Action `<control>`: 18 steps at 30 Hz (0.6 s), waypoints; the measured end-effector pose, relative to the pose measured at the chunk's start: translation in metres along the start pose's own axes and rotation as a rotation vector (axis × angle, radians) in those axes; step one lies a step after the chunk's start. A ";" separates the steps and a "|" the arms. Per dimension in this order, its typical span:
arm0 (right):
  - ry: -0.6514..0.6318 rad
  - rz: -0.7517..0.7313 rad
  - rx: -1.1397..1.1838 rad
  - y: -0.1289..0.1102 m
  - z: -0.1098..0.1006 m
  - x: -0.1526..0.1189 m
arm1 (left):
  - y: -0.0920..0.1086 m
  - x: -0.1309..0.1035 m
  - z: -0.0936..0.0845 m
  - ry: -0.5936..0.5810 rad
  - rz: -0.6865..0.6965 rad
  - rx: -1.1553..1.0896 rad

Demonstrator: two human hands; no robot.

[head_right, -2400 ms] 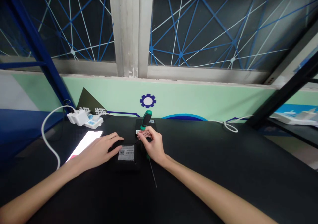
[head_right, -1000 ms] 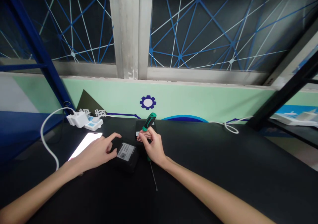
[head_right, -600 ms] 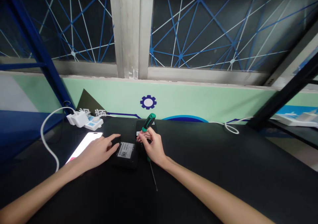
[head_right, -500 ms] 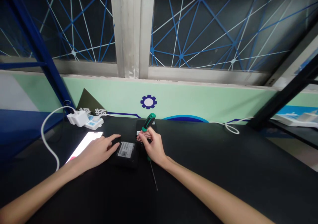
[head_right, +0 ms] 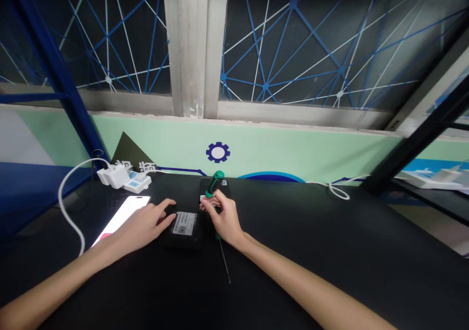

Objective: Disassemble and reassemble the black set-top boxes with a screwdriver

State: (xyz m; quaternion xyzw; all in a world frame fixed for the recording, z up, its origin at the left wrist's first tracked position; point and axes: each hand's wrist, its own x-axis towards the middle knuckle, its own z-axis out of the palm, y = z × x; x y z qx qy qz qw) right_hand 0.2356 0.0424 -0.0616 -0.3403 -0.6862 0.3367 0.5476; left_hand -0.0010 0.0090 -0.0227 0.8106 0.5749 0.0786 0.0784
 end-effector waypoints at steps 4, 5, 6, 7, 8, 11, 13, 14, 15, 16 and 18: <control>-0.001 -0.007 -0.008 0.000 -0.001 0.000 | 0.000 0.000 -0.001 -0.014 -0.001 -0.056; -0.001 -0.008 -0.011 0.000 -0.001 0.000 | 0.001 0.000 -0.001 -0.019 -0.004 -0.073; -0.002 -0.009 -0.014 -0.001 -0.001 0.000 | 0.002 0.000 -0.002 -0.022 -0.007 -0.087; -0.002 -0.010 -0.016 -0.001 -0.001 0.000 | 0.002 0.000 -0.003 -0.022 -0.009 -0.095; -0.004 -0.010 -0.016 -0.001 -0.001 0.000 | 0.002 0.000 -0.003 -0.021 -0.009 -0.101; -0.006 -0.015 -0.018 -0.002 0.000 0.000 | 0.003 -0.001 -0.003 -0.019 -0.003 -0.109; -0.005 -0.017 -0.027 -0.003 0.000 0.000 | 0.003 -0.001 -0.004 -0.026 -0.002 -0.117; -0.006 -0.018 -0.033 -0.003 0.000 0.000 | 0.004 -0.001 -0.004 -0.031 -0.003 -0.122; -0.008 -0.021 -0.040 -0.004 0.000 0.000 | 0.004 -0.001 -0.005 -0.035 -0.005 -0.129; -0.011 -0.023 -0.046 -0.005 0.000 0.000 | 0.005 -0.001 -0.006 -0.038 -0.004 -0.138; -0.017 -0.033 -0.057 -0.006 -0.001 0.000 | 0.006 -0.001 -0.008 -0.047 -0.001 -0.159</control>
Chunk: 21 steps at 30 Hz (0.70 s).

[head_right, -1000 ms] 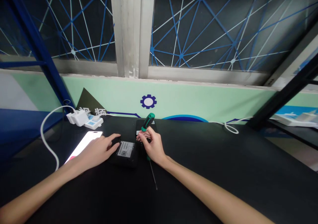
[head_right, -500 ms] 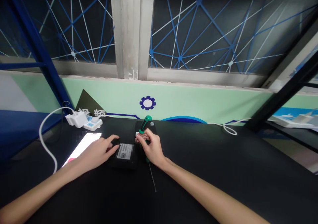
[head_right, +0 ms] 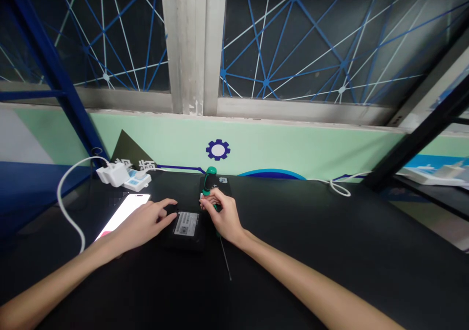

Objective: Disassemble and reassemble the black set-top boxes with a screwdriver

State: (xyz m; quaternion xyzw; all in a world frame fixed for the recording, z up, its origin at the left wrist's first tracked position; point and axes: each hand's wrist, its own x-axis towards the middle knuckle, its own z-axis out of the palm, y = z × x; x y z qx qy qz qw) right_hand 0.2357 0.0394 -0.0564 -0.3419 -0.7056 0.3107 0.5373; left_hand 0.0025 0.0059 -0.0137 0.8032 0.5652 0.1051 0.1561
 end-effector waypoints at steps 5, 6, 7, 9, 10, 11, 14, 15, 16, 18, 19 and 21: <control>-0.011 -0.018 -0.029 -0.001 0.000 0.000 | 0.000 0.001 0.000 0.003 -0.009 -0.024; -0.013 -0.019 -0.034 -0.001 -0.001 0.000 | -0.001 0.001 0.000 0.004 -0.010 -0.034; -0.018 -0.020 -0.037 -0.001 -0.001 0.000 | -0.002 0.001 0.001 0.002 -0.009 -0.048; -0.025 -0.025 -0.040 -0.001 -0.001 0.000 | -0.003 0.002 0.002 -0.013 -0.011 -0.077; -0.029 -0.028 -0.040 -0.001 -0.001 0.000 | -0.004 0.002 0.002 -0.023 -0.011 -0.088; -0.031 -0.031 -0.040 -0.002 -0.001 0.000 | -0.004 0.002 0.002 -0.033 -0.010 -0.095; -0.022 -0.035 -0.037 -0.002 -0.001 0.000 | -0.005 0.002 0.003 -0.045 0.001 -0.104; -0.013 -0.032 -0.035 -0.002 -0.001 -0.001 | -0.005 0.001 0.004 -0.041 0.006 -0.104; -0.001 -0.028 -0.032 -0.002 0.000 -0.001 | -0.004 0.001 0.004 -0.037 0.010 -0.102; 0.021 -0.017 -0.026 -0.002 0.000 -0.001 | -0.004 0.001 0.004 -0.033 0.012 -0.094; 0.028 -0.015 -0.025 -0.001 0.000 -0.001 | -0.004 0.000 0.004 -0.032 0.012 -0.088; 0.032 -0.014 -0.030 0.000 0.000 -0.001 | -0.003 0.000 0.003 -0.031 0.009 -0.074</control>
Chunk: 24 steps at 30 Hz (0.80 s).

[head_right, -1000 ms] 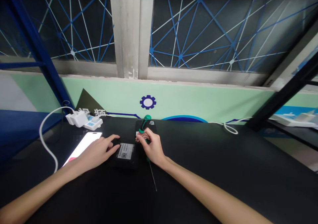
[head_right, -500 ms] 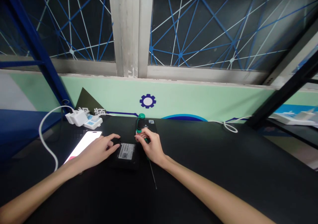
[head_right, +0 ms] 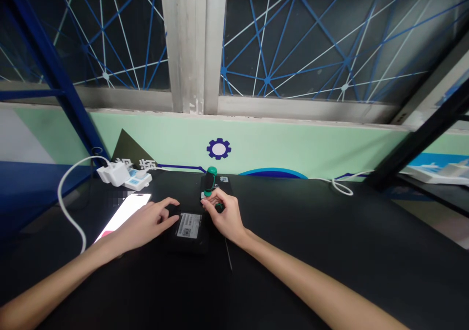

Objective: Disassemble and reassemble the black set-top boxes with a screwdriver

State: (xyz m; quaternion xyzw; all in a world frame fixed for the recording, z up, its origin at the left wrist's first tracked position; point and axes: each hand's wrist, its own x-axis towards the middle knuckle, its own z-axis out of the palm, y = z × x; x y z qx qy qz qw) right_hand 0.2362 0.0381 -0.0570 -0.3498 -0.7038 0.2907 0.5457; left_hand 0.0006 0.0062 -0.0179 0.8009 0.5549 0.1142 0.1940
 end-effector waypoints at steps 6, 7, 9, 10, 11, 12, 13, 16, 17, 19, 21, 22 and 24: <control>0.009 0.003 -0.032 0.000 0.000 0.001 | 0.002 -0.002 -0.001 -0.024 -0.014 -0.001; 0.009 0.001 -0.030 -0.001 0.000 0.001 | 0.002 -0.003 -0.001 -0.023 -0.015 0.002; 0.008 -0.005 -0.021 -0.002 0.001 0.001 | 0.002 -0.003 -0.001 -0.026 -0.014 0.007; 0.007 -0.008 -0.015 -0.002 0.001 0.001 | 0.002 -0.003 -0.001 -0.027 -0.011 0.007; 0.006 -0.009 -0.009 -0.003 0.001 0.001 | 0.002 -0.003 -0.001 -0.028 -0.008 0.003; 0.003 -0.007 -0.003 -0.003 0.001 0.001 | 0.001 -0.002 -0.001 -0.029 -0.005 -0.002; 0.000 -0.003 0.003 -0.003 0.001 0.001 | 0.001 -0.002 -0.001 -0.030 -0.002 -0.008; -0.017 0.000 0.013 -0.004 0.001 0.001 | 0.000 -0.002 0.000 -0.027 0.002 -0.014; -0.022 -0.006 0.010 -0.005 0.001 0.001 | 0.000 -0.002 0.000 -0.028 0.003 -0.014; -0.026 -0.024 -0.008 -0.007 0.001 0.002 | 0.000 -0.003 0.000 -0.026 0.004 -0.012; -0.027 -0.040 -0.029 -0.009 0.000 0.002 | 0.001 -0.003 0.000 -0.025 0.007 -0.012; -0.028 -0.047 -0.037 -0.010 -0.001 0.002 | 0.001 -0.003 0.000 -0.027 0.009 -0.013; -0.031 -0.062 -0.045 -0.011 -0.002 0.002 | 0.000 -0.002 0.000 -0.031 0.011 -0.020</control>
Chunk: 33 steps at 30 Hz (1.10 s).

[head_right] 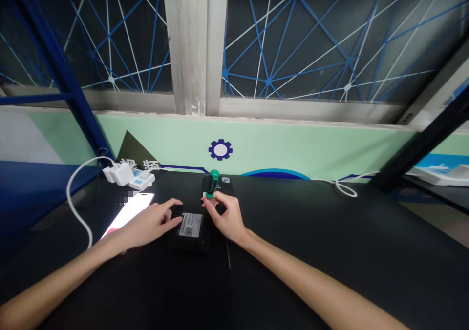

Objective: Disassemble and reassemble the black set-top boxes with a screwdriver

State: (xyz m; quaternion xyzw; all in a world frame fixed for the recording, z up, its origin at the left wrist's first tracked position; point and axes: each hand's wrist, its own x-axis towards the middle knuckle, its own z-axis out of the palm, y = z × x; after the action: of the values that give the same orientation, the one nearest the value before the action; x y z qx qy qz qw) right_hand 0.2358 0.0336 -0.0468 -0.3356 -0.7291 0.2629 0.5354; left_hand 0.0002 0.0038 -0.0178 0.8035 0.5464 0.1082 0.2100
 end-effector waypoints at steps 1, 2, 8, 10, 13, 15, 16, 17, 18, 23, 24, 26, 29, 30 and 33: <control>-0.001 -0.007 -0.002 0.000 0.000 0.000 | 0.000 0.000 0.000 -0.002 0.000 -0.002; -0.001 -0.013 -0.004 0.000 0.000 0.000 | -0.001 0.000 0.000 0.000 0.000 -0.002; 0.008 -0.016 -0.002 0.001 0.001 -0.001 | -0.003 0.001 0.002 0.016 -0.002 -0.006; 0.019 -0.010 -0.006 0.001 0.002 -0.001 | -0.003 0.001 0.003 0.016 -0.003 -0.006; 0.034 -0.003 -0.004 0.003 0.002 0.000 | -0.004 0.001 0.003 0.029 0.003 0.003; 0.038 0.000 -0.008 0.003 0.002 0.000 | -0.004 0.001 0.002 0.031 0.005 0.004; 0.038 -0.001 -0.013 0.003 0.001 -0.001 | -0.003 0.001 0.002 0.031 0.004 0.001; 0.037 -0.005 -0.018 0.003 0.001 -0.001 | -0.003 0.000 0.002 0.029 0.002 -0.001; 0.037 -0.010 -0.022 0.004 0.001 -0.001 | -0.003 0.000 0.001 0.029 -0.001 -0.003; 0.038 -0.029 -0.017 0.004 0.000 -0.002 | -0.003 0.001 0.000 0.026 -0.005 -0.004; 0.038 -0.028 -0.016 0.004 0.000 -0.002 | -0.003 0.002 0.000 0.026 -0.002 0.000; 0.040 -0.025 -0.021 0.004 0.000 -0.002 | -0.003 0.002 0.000 0.025 0.006 0.011; 0.038 -0.017 -0.029 0.002 0.000 -0.002 | -0.003 0.001 0.000 0.036 0.022 0.028; 0.037 -0.013 -0.031 0.002 0.000 -0.001 | -0.003 0.001 0.000 0.040 0.027 0.033; 0.042 -0.001 -0.037 0.003 0.000 -0.001 | -0.003 0.000 0.000 0.043 0.038 0.041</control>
State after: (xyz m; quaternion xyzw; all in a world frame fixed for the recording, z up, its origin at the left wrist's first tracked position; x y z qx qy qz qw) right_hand 0.2365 0.0343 -0.0498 -0.3506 -0.7227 0.2419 0.5444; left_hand -0.0022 0.0050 -0.0186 0.8154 0.5375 0.1183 0.1796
